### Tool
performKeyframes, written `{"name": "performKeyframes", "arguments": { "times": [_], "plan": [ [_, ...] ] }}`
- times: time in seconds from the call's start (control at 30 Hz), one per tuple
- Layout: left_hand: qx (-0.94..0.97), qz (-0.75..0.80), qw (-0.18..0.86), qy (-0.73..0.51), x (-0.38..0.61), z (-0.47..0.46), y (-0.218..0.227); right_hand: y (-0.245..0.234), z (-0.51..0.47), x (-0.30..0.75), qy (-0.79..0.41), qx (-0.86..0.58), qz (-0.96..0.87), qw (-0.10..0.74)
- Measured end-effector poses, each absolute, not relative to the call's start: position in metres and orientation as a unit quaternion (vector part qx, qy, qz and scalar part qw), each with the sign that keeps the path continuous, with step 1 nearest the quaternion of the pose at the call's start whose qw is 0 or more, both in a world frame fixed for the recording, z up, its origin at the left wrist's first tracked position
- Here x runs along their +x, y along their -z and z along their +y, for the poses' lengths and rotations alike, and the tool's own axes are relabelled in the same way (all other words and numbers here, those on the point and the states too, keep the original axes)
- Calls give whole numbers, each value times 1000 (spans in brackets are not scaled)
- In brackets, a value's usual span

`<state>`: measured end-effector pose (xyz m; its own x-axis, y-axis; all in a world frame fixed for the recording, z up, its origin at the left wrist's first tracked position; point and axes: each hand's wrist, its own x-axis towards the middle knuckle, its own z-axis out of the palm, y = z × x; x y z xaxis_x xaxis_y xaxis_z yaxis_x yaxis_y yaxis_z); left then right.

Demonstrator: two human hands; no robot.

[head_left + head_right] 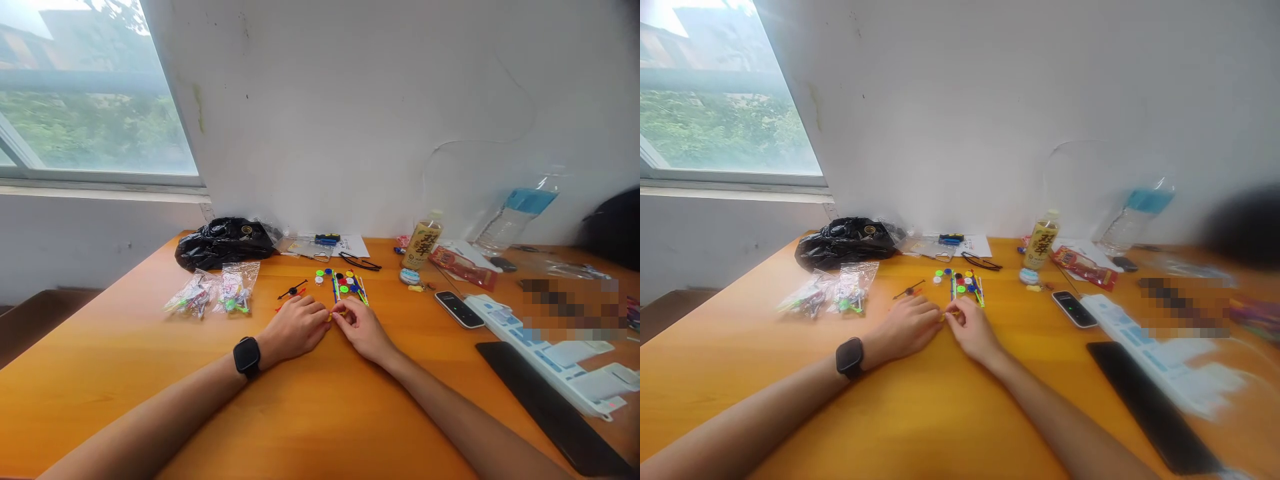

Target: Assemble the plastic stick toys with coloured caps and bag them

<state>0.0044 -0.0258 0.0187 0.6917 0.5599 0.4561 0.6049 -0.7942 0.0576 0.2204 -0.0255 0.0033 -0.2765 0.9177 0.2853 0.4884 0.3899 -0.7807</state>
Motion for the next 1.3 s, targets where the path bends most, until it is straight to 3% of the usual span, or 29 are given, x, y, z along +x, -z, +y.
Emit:
{"name": "performKeyframes", "arguments": {
  "times": [0.43,0.67,1.3],
  "plan": [
    [-870,-354,-49,341,-1,-34,-31,-22,-28,226,-348,-497,-692,389],
    [-832,-378,-68,401,-8,-35,-37,-41,-28,238,-299,-503,-630,510],
    [-839,-366,-90,392,-8,-26,-31,-24,-25,235,-297,-498,-684,443]
  ]
}}
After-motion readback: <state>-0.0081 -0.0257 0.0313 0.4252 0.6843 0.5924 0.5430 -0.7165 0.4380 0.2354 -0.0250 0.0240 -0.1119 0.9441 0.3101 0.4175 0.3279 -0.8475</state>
